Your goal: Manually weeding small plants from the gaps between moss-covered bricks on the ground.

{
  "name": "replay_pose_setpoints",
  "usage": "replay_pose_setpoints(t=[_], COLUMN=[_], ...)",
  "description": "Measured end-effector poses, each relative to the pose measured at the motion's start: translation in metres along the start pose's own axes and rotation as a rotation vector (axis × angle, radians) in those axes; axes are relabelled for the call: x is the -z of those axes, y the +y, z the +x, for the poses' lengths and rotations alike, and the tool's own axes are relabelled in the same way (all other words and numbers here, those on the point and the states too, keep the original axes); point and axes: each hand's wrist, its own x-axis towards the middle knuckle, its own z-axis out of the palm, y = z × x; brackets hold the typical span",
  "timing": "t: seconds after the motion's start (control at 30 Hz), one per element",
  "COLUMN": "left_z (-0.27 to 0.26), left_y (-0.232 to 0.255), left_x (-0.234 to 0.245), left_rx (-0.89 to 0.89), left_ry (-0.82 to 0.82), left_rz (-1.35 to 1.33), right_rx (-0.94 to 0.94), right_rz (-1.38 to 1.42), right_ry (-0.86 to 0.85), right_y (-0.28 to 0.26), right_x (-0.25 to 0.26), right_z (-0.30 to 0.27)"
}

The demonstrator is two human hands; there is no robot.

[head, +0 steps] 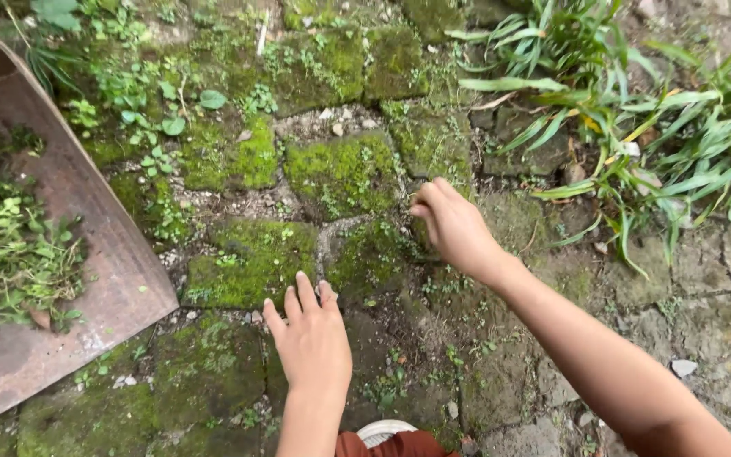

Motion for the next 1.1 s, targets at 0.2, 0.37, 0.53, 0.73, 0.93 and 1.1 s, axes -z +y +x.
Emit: replay_pose_setpoints(t=[0.2,0.37,0.53,0.73,0.93,1.1], left_z=[-0.004,-0.008,-0.006,-0.009,-0.01,-0.011], left_y=[-0.011,-0.015,-0.015,-0.016,-0.018,-0.02], left_x=[0.001,-0.004,-0.003,0.005,0.0,0.007], left_rx=[0.024,0.009,0.024,0.025,0.035,0.046], left_ry=[-0.122,-0.159,-0.193,-0.255,-0.234,-0.26], left_rz=[-0.049,-0.086,-0.079,-0.08,-0.117,-0.145], right_rx=[0.049,0.0,0.067,0.078,0.097,0.123], right_rz=[-0.108,-0.124,-0.15,-0.074,-0.037,0.017], right_ry=[-0.253,-0.239,-0.138,-0.063,-0.006,0.1], right_y=[0.029,0.002,0.009,0.016,0.016,0.033], right_x=[-0.043,-0.047,-0.06,-0.063,-0.064,-0.079], right_z=[-0.002,-0.018,-0.025,-0.039,-0.044,-0.053])
